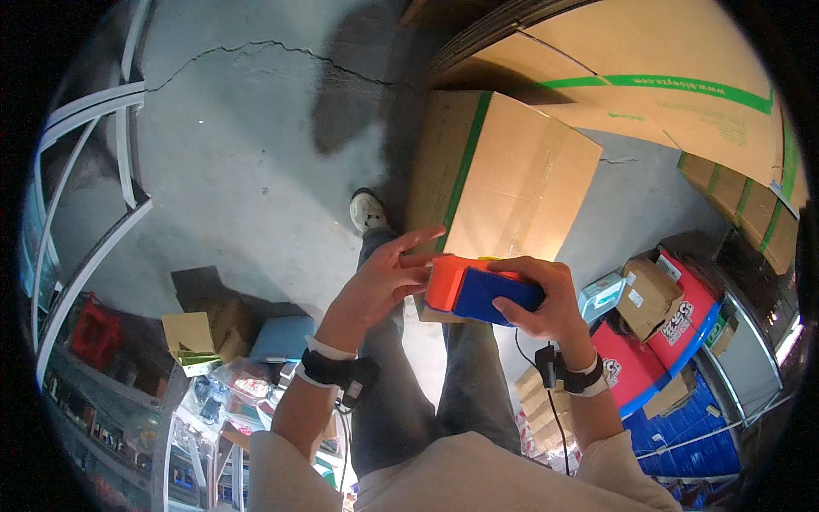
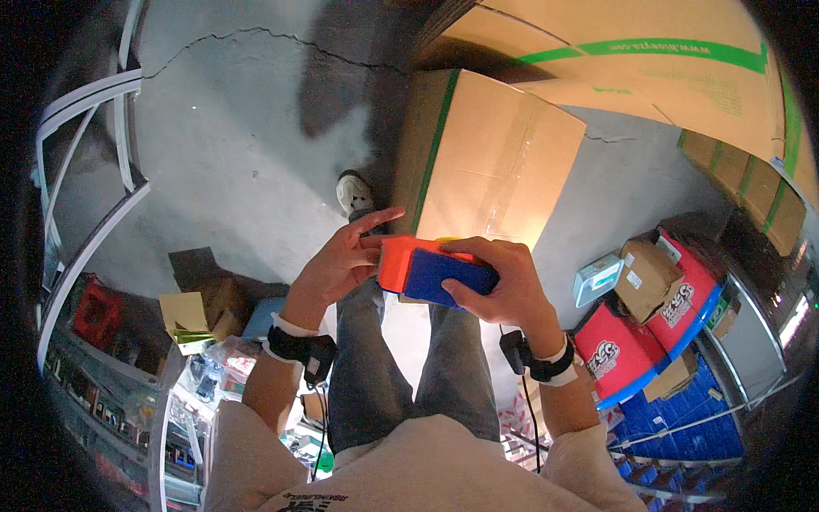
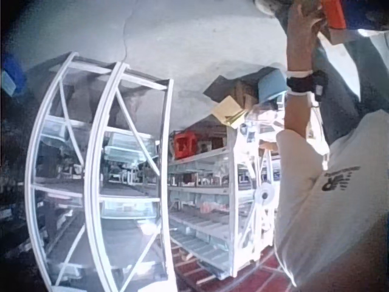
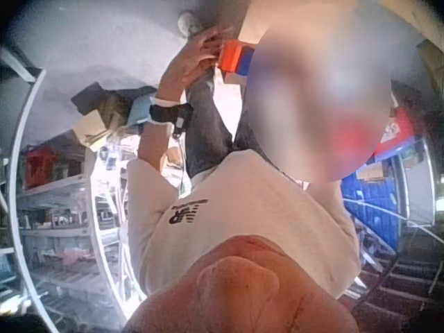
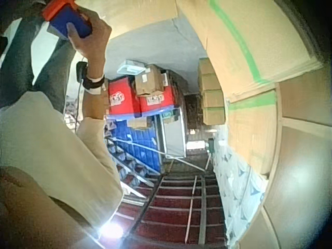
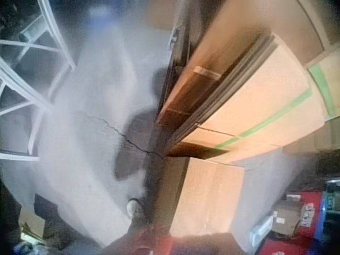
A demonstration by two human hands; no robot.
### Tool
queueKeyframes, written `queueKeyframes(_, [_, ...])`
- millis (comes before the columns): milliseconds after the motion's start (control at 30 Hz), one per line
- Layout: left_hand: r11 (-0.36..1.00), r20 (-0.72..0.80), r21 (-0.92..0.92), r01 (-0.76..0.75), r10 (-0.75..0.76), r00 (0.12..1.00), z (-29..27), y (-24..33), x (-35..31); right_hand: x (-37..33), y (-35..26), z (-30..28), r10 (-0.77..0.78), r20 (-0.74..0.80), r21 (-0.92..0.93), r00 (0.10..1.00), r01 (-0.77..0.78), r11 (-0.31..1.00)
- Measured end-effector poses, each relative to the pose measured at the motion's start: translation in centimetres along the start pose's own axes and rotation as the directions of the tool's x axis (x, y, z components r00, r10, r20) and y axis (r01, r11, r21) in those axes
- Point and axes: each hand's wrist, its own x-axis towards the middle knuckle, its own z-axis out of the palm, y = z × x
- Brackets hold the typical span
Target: Assemble and tape a cardboard box in a warehouse environment.
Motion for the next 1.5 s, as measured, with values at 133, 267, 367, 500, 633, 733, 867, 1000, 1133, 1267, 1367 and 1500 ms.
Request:
queueKeyframes(133, [0.984, -0.014, 0.160, 0.082, -0.081, 0.997, 0.2, 2.3, -0.1, 1.2, -1.8, -0.6, -0.098, 0.049, -0.159, 0.994, 0.105, 0.982])
queueKeyframes(267, [0.972, -0.044, 0.230, -0.048, 0.060, 0.997, -0.4, 2.6, 0.1, 1.9, -3.8, -0.8, 0.010, 0.060, -0.168, 0.998, 0.000, 0.986])
queueKeyframes(367, [0.955, -0.033, 0.271, -0.119, 0.133, 0.991, -0.2, 3.8, 0.4, 1.6, -4.6, -0.8, -0.001, 0.014, -0.169, 1.000, 0.003, 0.986])
queueKeyframes(500, [0.946, -0.062, 0.286, -0.150, 0.175, 0.983, -2.1, 6.4, 1.8, 1.1, -5.8, -1.9, -0.013, -0.068, -0.310, 0.998, -0.008, 0.951])
queueKeyframes(633, [0.901, -0.206, 0.382, -0.205, 0.300, 0.932, -6.2, 9.8, 5.7, 0.1, -7.3, -4.9, 0.131, -0.157, -0.374, 0.979, -0.182, 0.909])
queueKeyframes(733, [0.834, -0.285, 0.501, -0.231, 0.411, 0.866, -10.5, 12.7, 8.5, -1.0, -8.2, -7.5, 0.082, -0.198, -0.499, 0.977, -0.172, 0.849])
queueKeyframes(867, [0.788, -0.313, 0.576, -0.218, 0.459, 0.832, -13.2, 14.1, 12.1, -3.3, -6.3, -11.2, -0.055, -0.213, -0.563, 0.976, -0.076, 0.823])
queueKeyframes(1000, [0.790, -0.234, 0.542, -0.288, 0.471, 0.851, -11.8, 11.8, 15.7, -3.9, -4.9, -12.9, 0.171, -0.341, -0.483, 0.925, -0.328, 0.812])
queueKeyframes(1133, [0.705, -0.136, 0.603, -0.372, 0.551, 0.824, -12.3, 9.1, 19.9, -3.6, -2.5, -13.4, 0.041, -0.298, -0.574, 0.954, -0.213, 0.791])
queueKeyframes(1267, [0.677, -0.104, 0.599, -0.428, 0.596, 0.796, -10.8, 6.6, 22.5, -4.9, -1.2, -14.0, 0.162, -0.330, -0.486, 0.930, -0.314, 0.816])
queueKeyframes(1367, [0.699, -0.089, 0.591, -0.403, 0.552, 0.829, -9.8, 4.4, 23.7, -5.5, -0.6, -13.9, 0.168, -0.352, -0.502, 0.921, -0.338, 0.796])
queueKeyframes(1500, [0.713, -0.116, 0.591, -0.377, 0.537, 0.835, -9.8, 2.5, 25.9, -6.0, -0.3, -14.0, 0.099, -0.354, -0.522, 0.930, -0.285, 0.804])
